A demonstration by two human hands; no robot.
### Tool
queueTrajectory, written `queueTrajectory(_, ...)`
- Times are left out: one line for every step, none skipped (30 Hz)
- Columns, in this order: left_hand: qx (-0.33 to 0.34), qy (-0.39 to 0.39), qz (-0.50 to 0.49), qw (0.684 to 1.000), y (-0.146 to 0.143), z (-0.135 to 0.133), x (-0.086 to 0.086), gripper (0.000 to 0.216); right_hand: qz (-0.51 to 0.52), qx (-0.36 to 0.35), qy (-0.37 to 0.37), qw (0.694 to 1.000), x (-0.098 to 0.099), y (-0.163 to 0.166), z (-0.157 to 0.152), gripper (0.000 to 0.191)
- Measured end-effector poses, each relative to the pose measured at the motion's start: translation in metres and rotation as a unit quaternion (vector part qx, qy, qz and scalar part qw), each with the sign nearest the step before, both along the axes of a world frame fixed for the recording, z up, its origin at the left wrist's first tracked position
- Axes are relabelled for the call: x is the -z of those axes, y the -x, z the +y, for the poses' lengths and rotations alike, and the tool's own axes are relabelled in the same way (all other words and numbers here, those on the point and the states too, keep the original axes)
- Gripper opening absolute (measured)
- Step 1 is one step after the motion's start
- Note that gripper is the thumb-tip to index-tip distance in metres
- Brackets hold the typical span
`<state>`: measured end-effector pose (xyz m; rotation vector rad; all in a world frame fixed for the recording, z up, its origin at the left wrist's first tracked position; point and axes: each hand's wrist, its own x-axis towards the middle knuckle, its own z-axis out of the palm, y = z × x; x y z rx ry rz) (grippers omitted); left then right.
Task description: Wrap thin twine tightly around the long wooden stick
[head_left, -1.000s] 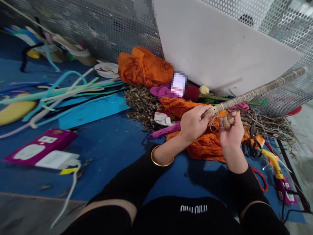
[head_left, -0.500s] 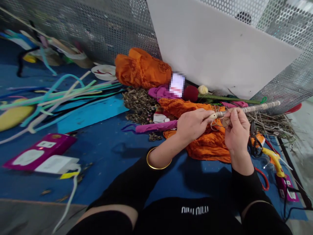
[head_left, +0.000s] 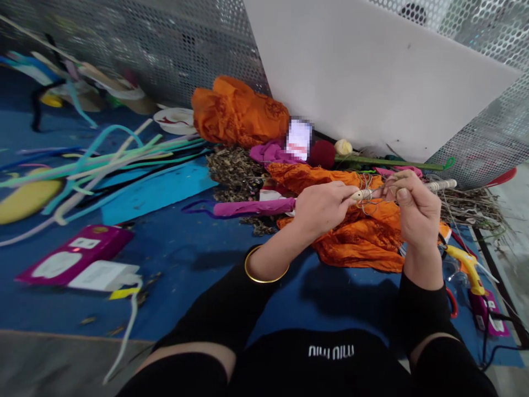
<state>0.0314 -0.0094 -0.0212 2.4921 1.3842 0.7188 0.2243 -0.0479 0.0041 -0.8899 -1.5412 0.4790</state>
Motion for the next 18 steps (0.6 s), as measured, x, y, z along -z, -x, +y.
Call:
queueTrajectory(0.001, 0.001, 0.0, 1.0, 0.0, 0.0, 0.0, 0.025, -0.01, -0.014, 0.003, 1.0, 0.0, -0.001, 0.0, 0.038)
queueTrajectory(0.001, 0.001, 0.001, 1.0, 0.001, 0.0, 0.0, 0.026, -0.022, -0.025, 0.003, 0.999, -0.001, -0.002, 0.0, 0.038)
queueTrajectory(0.002, 0.003, 0.004, 1.0, 0.001, 0.0, 0.0, 0.027, -0.034, -0.034, 0.002, 0.999, -0.001, -0.003, 0.0, 0.037)
queueTrajectory(0.004, 0.004, 0.008, 1.0, 0.002, 0.0, 0.0, 0.028, -0.042, -0.045, -0.001, 0.998, 0.0, -0.004, 0.001, 0.036)
queueTrajectory(0.005, 0.005, 0.015, 1.0, 0.002, 0.0, -0.001, 0.029, -0.046, -0.056, -0.003, 0.997, 0.001, -0.004, 0.002, 0.035)
queueTrajectory(0.007, 0.006, 0.024, 1.0, 0.003, 0.0, -0.001, 0.029, -0.047, -0.064, -0.005, 0.997, 0.002, -0.005, 0.003, 0.035)
queueTrajectory(0.008, 0.005, 0.032, 0.999, 0.003, 0.0, -0.002, 0.028, -0.047, -0.07, -0.007, 0.996, 0.004, -0.005, 0.004, 0.035)
queueTrajectory(0.01, 0.002, 0.037, 0.999, 0.004, -0.001, -0.002, 0.028, -0.046, -0.071, -0.006, 0.996, 0.006, -0.005, 0.005, 0.036)
queueTrajectory(0.012, 0.0, 0.04, 0.999, 0.004, -0.001, -0.003, 0.028, -0.045, -0.07, -0.004, 0.997, 0.007, -0.004, 0.007, 0.037)
queueTrajectory(0.015, -0.003, 0.042, 0.999, 0.004, -0.002, -0.003, 0.027, -0.044, -0.068, 0.0, 0.997, 0.009, -0.003, 0.008, 0.039)
queueTrajectory(0.018, -0.006, 0.044, 0.999, 0.004, -0.002, -0.004, 0.027, -0.045, -0.065, 0.005, 0.997, 0.01, -0.002, 0.01, 0.04)
queueTrajectory(0.02, -0.008, 0.047, 0.999, 0.004, -0.003, -0.004, 0.027, -0.049, -0.062, 0.007, 0.997, 0.011, -0.001, 0.011, 0.04)
queueTrajectory(0.023, -0.01, 0.051, 0.998, 0.004, -0.004, -0.004, 0.027, -0.054, -0.057, 0.007, 0.997, 0.011, 0.0, 0.012, 0.041)
queueTrajectory(0.027, -0.015, 0.056, 0.998, 0.004, -0.004, -0.004, 0.026, -0.06, -0.051, 0.007, 0.997, 0.01, 0.001, 0.013, 0.04)
queueTrajectory(0.032, -0.023, 0.062, 0.997, 0.003, -0.004, -0.004, 0.027, -0.068, -0.043, 0.006, 0.997, 0.01, 0.002, 0.014, 0.04)
queueTrajectory(0.039, -0.034, 0.067, 0.996, 0.003, -0.004, -0.004, 0.028, -0.074, -0.033, 0.006, 0.997, 0.009, 0.003, 0.015, 0.039)
queueTrajectory(0.047, -0.048, 0.069, 0.995, 0.003, -0.004, -0.004, 0.029, -0.078, -0.023, 0.007, 0.997, 0.009, 0.003, 0.015, 0.039)
queueTrajectory(0.057, -0.064, 0.07, 0.994, 0.003, -0.004, -0.003, 0.029, -0.08, -0.014, 0.011, 0.997, 0.009, 0.004, 0.016, 0.039)
